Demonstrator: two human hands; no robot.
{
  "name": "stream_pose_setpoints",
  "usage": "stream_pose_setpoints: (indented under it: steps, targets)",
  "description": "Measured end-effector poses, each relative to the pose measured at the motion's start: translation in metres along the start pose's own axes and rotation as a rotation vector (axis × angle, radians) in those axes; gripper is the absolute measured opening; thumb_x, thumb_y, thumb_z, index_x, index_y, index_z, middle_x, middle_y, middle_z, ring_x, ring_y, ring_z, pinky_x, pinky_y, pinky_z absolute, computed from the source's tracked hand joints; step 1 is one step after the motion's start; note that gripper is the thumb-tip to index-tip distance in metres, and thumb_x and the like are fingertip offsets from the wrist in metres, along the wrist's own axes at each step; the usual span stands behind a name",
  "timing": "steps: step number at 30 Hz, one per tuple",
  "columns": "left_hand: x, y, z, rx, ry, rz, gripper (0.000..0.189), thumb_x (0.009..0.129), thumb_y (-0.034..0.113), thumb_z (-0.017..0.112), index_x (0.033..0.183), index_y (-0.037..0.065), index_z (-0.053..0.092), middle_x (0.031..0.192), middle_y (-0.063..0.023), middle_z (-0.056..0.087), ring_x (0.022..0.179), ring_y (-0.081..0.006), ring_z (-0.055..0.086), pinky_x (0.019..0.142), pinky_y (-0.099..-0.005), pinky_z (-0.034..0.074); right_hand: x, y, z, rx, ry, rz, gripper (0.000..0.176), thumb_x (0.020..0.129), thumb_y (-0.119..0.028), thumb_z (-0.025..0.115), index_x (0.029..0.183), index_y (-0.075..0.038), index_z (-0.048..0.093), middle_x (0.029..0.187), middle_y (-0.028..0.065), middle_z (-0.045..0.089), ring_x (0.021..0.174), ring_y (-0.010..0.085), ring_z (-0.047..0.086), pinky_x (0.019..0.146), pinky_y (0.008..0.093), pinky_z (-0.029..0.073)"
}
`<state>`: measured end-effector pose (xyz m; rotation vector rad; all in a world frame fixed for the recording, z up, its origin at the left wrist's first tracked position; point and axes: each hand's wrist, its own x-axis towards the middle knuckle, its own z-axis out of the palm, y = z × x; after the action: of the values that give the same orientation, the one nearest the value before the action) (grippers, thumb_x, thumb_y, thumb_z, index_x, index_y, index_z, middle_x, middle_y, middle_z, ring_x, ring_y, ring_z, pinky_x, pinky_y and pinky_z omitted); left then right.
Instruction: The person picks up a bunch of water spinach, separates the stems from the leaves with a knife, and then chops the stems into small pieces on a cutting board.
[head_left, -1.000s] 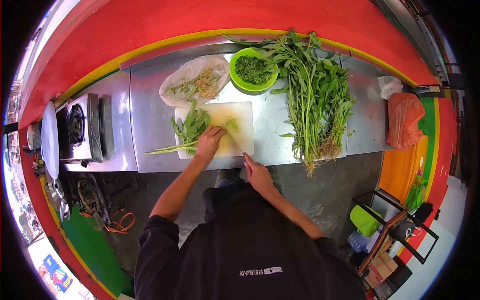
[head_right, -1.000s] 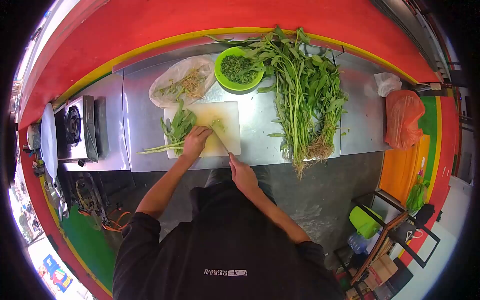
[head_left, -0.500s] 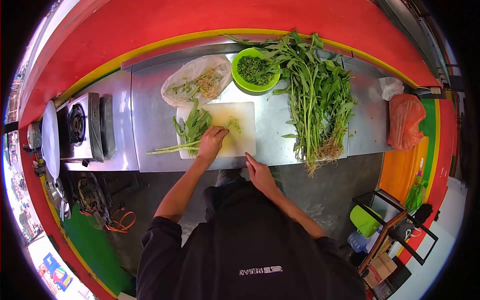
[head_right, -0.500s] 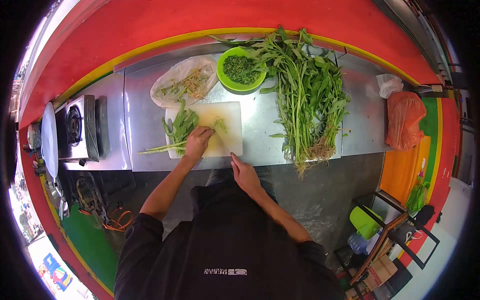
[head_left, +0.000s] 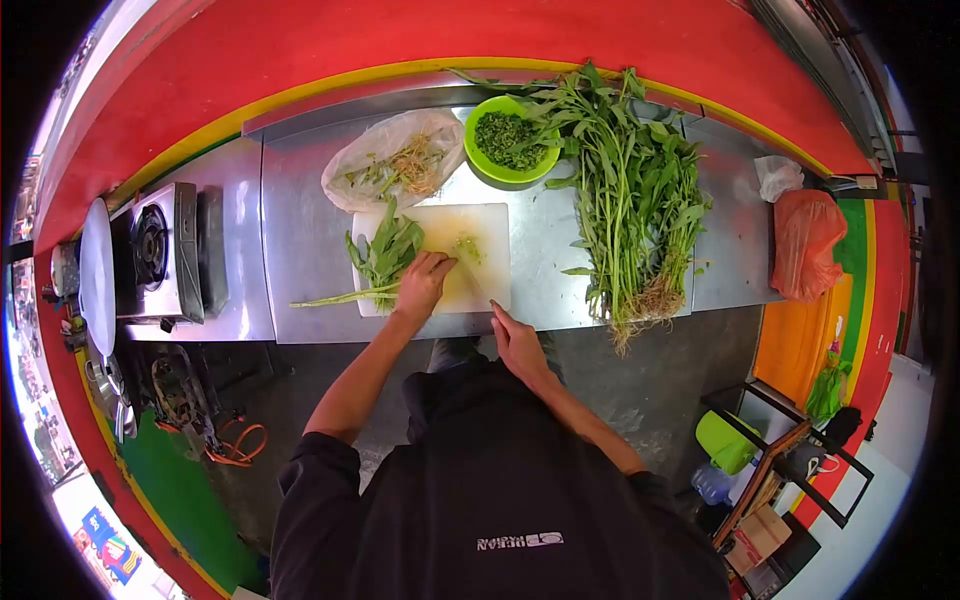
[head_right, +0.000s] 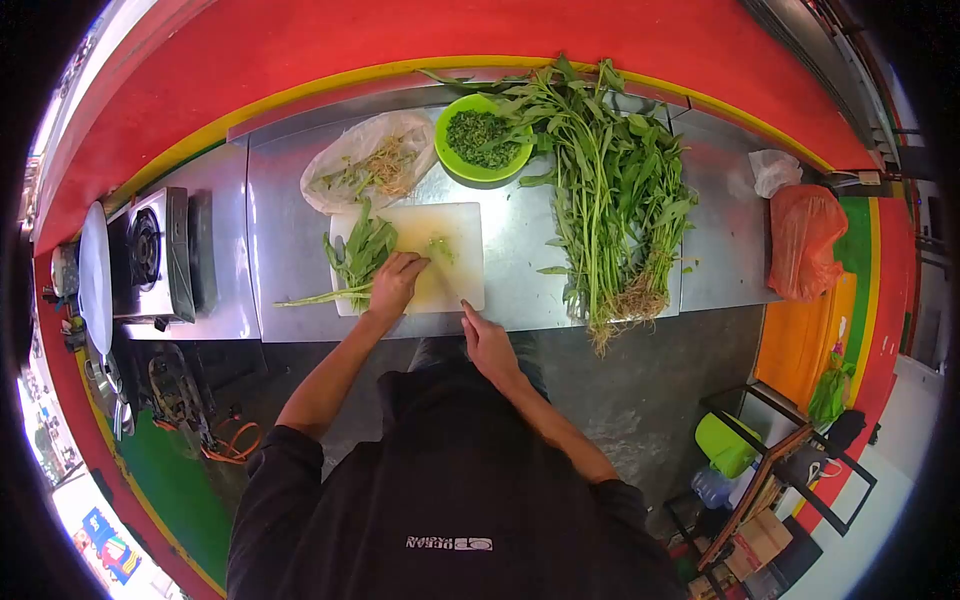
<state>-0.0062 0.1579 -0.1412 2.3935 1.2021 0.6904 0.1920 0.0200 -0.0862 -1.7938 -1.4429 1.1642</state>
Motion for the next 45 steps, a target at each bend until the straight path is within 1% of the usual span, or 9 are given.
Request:
stream_pose_setpoints:
  steps: [2,13,15,19,28,31,34,41,45]
  targets:
    - [-0.001,-0.002,0.002,-0.032,0.005,-0.002,0.033,0.079,-0.003,0.066,0.11,0.007,0.074,0.103,-0.0071,0.067,0.098,-0.028,0.064,0.087,-0.0396,0.056,-0.005,0.0,-0.001,-0.001,-0.006,0.001,0.036,0.103,-0.015,0.056,0.136,-0.001,0.059,0.089,0.0292,0.068,0.079,0.047,0.067,0.069,0.0523,0.053]
    - [-0.001,0.0,0.002,-0.06,0.009,-0.018,0.028,0.082,-0.003,0.066,0.106,0.005,0.075,0.101,-0.0093,0.067,0.097,-0.0298,0.064,0.085,-0.0407,0.055,0.006,0.012,0.013,-0.099,0.018,-0.034,0.037,0.103,-0.017,0.057,0.137,-0.004,0.06,0.086,0.0294,0.068,0.077,0.0472,0.067,0.067,0.0526,0.053]
    - [0.0,0.0,0.002,-0.06,0.01,-0.027,0.027,0.082,-0.003,0.066,0.106,0.005,0.075,0.101,-0.0094,0.068,0.097,-0.0301,0.064,0.085,-0.0408,0.055,0.006,0.01,0.014,-0.018,0.016,-0.011,0.037,0.103,-0.017,0.057,0.138,-0.005,0.06,0.084,0.0298,0.067,0.075,0.0468,0.067,0.066,0.0523,0.052]
    - [0.0,-0.001,0.002,-0.093,0.016,-0.049,0.027,0.082,-0.004,0.066,0.105,0.005,0.075,0.1,-0.0099,0.068,0.097,-0.031,0.065,0.085,-0.0413,0.055,-0.002,0.004,0.004,-0.029,-0.008,0.033,0.037,0.103,-0.018,0.057,0.138,-0.004,0.06,0.083,0.0299,0.067,0.074,0.0466,0.067,0.066,0.0521,0.052]
    - [-0.001,-0.002,0.003,-0.131,0.029,-0.058,0.026,0.081,-0.004,0.067,0.104,0.006,0.075,0.1,-0.0101,0.068,0.096,-0.0312,0.065,0.084,-0.0415,0.055,-0.004,0.006,0.009,-0.018,0.037,-0.056,0.037,0.103,-0.017,0.056,0.137,-0.004,0.06,0.081,0.0291,0.067,0.074,0.0467,0.067,0.065,0.0512,0.052]
    - [-0.002,-0.001,0.003,-0.134,0.031,-0.063,0.025,0.081,-0.003,0.068,0.103,0.005,0.074,0.099,-0.0097,0.068,0.096,-0.0309,0.065,0.084,-0.0412,0.055,0.004,0.008,0.01,-0.059,-0.035,0.024,0.037,0.103,-0.018,0.056,0.137,-0.004,0.06,0.082,0.0286,0.067,0.075,0.0467,0.067,0.067,0.0516,0.053]
    - [-0.001,0.002,0.001,-0.117,0.034,-0.055,0.024,0.081,-0.003,0.069,0.102,0.005,0.074,0.098,-0.0093,0.068,0.095,-0.0306,0.064,0.083,-0.0408,0.054,0.01,0.013,0.017,-0.055,0.068,-0.086,0.037,0.104,-0.019,0.056,0.137,-0.005,0.06,0.083,0.0282,0.067,0.076,0.0469,0.067,0.068,0.0523,0.053]
    - [-0.002,-0.002,0.003,-0.075,0.056,0.001,0.022,0.082,-0.002,0.07,0.103,0.004,0.074,0.096,-0.009,0.068,0.092,-0.0301,0.065,0.08,-0.0408,0.055,0.007,0.003,-0.003,-0.038,0.01,0.035,0.037,0.104,-0.021,0.054,0.138,-0.006,0.06,0.085,0.0291,0.068,0.08,0.0475,0.068,0.071,0.0529,0.053]
    - [-0.002,0.0,0.003,-0.09,0.053,-0.021,0.022,0.082,-0.002,0.07,0.102,0.004,0.074,0.097,-0.0094,0.068,0.092,-0.0303,0.065,0.08,-0.041,0.055,0.009,0.004,-0.008,-0.045,0.017,0.098,0.036,0.104,-0.021,0.055,0.137,-0.007,0.061,0.087,0.03,0.068,0.083,0.0475,0.068,0.071,0.0523,0.053]
